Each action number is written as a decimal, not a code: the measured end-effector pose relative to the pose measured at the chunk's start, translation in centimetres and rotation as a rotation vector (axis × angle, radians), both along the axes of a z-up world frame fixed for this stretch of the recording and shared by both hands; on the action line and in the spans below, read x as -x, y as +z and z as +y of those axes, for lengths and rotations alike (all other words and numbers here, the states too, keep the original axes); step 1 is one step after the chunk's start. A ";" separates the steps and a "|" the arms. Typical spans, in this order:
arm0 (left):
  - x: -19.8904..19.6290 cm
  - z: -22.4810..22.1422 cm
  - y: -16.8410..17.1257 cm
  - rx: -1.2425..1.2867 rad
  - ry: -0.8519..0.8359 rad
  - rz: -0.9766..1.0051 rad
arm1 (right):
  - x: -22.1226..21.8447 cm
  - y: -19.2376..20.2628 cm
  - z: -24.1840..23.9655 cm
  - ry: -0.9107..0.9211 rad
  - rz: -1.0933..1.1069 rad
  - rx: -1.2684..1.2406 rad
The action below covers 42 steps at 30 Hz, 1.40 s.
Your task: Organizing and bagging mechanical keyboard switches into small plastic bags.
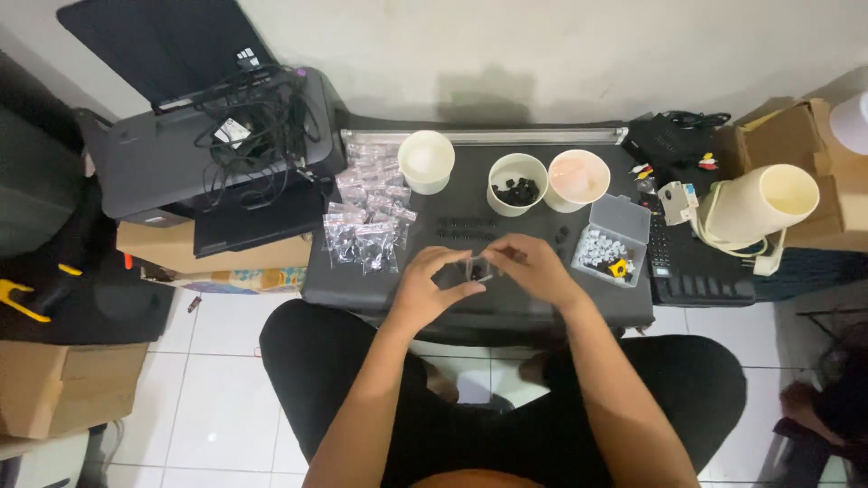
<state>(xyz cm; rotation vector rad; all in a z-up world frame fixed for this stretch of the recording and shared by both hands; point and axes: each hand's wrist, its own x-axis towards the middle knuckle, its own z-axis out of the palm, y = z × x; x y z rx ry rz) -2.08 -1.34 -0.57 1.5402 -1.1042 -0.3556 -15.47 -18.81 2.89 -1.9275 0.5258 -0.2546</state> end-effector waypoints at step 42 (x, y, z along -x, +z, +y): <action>0.6 -3.3 3.3 -0.106 0.144 0.033 | 0.7 1.4 -3.6 0.036 -0.135 -0.010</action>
